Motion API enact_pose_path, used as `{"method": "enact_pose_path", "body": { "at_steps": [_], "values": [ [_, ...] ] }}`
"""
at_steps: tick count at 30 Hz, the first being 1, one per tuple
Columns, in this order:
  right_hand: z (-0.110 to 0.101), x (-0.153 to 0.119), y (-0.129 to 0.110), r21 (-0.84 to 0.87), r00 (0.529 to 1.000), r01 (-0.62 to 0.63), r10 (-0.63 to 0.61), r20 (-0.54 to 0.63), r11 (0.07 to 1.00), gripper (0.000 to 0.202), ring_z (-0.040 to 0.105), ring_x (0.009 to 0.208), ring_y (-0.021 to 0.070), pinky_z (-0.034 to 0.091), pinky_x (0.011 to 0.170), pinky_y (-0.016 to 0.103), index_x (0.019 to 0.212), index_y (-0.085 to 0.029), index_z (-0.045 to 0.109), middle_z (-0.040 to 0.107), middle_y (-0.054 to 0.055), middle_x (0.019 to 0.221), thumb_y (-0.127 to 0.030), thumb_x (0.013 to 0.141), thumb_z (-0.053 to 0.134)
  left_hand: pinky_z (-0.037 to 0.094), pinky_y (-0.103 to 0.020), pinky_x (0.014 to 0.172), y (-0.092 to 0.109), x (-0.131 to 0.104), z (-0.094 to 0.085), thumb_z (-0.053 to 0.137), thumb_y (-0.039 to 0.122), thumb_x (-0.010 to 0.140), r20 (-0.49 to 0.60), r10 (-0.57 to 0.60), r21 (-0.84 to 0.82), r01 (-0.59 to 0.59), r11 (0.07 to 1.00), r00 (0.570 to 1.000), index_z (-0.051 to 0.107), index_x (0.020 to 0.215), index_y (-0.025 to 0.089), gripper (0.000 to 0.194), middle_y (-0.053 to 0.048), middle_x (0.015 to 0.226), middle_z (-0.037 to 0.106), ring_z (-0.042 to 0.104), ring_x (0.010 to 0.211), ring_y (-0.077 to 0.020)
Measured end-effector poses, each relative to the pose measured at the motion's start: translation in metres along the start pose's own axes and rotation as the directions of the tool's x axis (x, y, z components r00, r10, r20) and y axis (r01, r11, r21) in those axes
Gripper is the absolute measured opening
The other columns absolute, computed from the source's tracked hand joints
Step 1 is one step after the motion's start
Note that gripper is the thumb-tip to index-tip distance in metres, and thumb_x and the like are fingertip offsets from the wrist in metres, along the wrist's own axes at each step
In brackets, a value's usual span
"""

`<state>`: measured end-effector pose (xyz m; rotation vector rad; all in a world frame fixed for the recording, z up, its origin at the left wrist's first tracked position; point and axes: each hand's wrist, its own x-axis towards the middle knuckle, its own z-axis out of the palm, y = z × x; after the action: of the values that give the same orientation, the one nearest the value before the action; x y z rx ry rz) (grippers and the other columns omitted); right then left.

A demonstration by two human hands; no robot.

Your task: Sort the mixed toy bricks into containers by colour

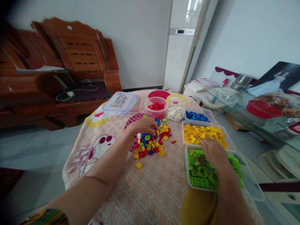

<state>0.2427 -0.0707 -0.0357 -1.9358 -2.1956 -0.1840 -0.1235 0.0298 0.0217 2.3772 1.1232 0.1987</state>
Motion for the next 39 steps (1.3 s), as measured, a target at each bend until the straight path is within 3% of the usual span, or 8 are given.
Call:
{"method": "enact_pose_path", "body": {
  "at_steps": [5,10,16,23,27,32,36,39],
  "values": [
    [0.0,0.0,0.0,-0.005,1.0,0.004,-0.004,-0.02,1.0,0.039,0.07,0.081,0.0249,0.051,0.077,0.035,0.078,-0.021,0.067,0.076,0.012,0.085,-0.034,0.098,0.036,0.043,-0.02,0.056,-0.025,0.005,-0.001,0.075,0.018,0.07,-0.293,-0.156,-0.393,0.029,0.919,0.943,0.08,0.077,0.014,0.01,0.001,0.061,0.07,0.059,0.054,-0.0104],
    [-0.003,0.0,-0.003,0.013,1.0,-0.002,0.002,-0.012,1.0,0.04,0.07,0.083,0.0253,0.052,0.077,0.036,0.079,-0.02,0.068,0.076,0.013,0.086,-0.034,0.098,0.036,0.044,-0.02,0.053,-0.037,0.018,0.011,0.076,0.024,0.073,-0.548,-0.388,-0.65,-0.085,0.755,0.741,0.079,0.085,0.013,0.016,0.001,0.055,0.066,0.059,0.051,-0.0104],
    [-0.005,0.0,-0.004,0.017,1.0,-0.024,0.024,0.003,1.0,0.038,0.07,0.084,0.0264,0.052,0.078,0.037,0.081,-0.019,0.069,0.076,0.014,0.089,-0.032,0.097,0.038,0.048,-0.02,0.055,-0.05,0.031,0.021,0.075,0.023,0.071,-0.589,-0.506,-0.767,-0.24,0.595,0.63,0.076,0.093,0.012,0.024,0.0,0.061,0.068,0.062,0.054,-0.011],
    [-0.003,0.0,-0.004,0.013,1.0,-0.005,0.005,-0.006,1.0,0.038,0.07,0.082,0.0254,0.051,0.079,0.036,0.079,-0.02,0.068,0.076,0.013,0.088,-0.031,0.099,0.036,0.057,-0.026,0.076,-0.058,0.036,0.022,0.075,0.018,0.068,-0.656,-0.546,-0.723,-0.228,0.652,0.521,0.075,0.109,0.013,0.041,-0.007,0.096,0.077,0.073,0.084,-0.0182],
    [-0.003,0.0,-0.003,0.008,1.0,-0.013,0.013,-0.005,1.0,0.036,0.07,0.082,0.0255,0.051,0.076,0.036,0.079,-0.021,0.067,0.076,0.013,0.086,-0.03,0.098,0.039,0.057,-0.026,0.078,-0.048,0.033,0.019,0.071,0.016,0.071,-0.668,-0.467,-0.687,-0.239,0.686,0.58,0.074,0.107,0.013,0.036,-0.007,0.096,0.077,0.074,0.085,-0.0176],
    [-0.004,0.0,-0.004,0.027,1.0,0.006,-0.006,-0.016,1.0,0.035,0.069,0.08,0.0252,0.051,0.076,0.036,0.076,-0.022,0.065,0.075,0.012,0.083,-0.031,0.097,0.039,0.051,-0.023,0.06,-0.021,0.024,0.017,0.064,0.019,0.08,-0.471,-0.271,-0.621,-0.097,0.778,0.839,0.075,0.092,0.011,0.018,-0.001,0.066,0.07,0.063,0.057,-0.012],
    [-0.002,0.0,-0.003,0.043,0.999,0.023,-0.021,-0.045,0.999,0.036,0.069,0.08,0.0245,0.052,0.078,0.037,0.077,-0.021,0.066,0.076,0.011,0.083,-0.031,0.097,0.038,0.048,-0.023,0.063,0.007,0.018,0.022,0.068,0.015,0.076,-0.282,-0.086,-0.247,0.015,0.969,0.956,0.078,0.081,0.013,0.011,-0.003,0.071,0.073,0.066,0.065,-0.0142],
    [-0.002,0.0,-0.002,0.027,1.0,0.004,-0.003,-0.029,1.0,0.036,0.069,0.081,0.0249,0.052,0.078,0.037,0.078,-0.022,0.067,0.076,0.011,0.085,-0.033,0.097,0.038,0.049,-0.026,0.067,0.029,0.016,0.03,0.073,0.017,0.074,-0.094,-0.056,0.075,0.064,0.995,0.994,0.079,0.085,0.016,0.013,-0.007,0.084,0.077,0.071,0.08,-0.0209]
  ]
}}
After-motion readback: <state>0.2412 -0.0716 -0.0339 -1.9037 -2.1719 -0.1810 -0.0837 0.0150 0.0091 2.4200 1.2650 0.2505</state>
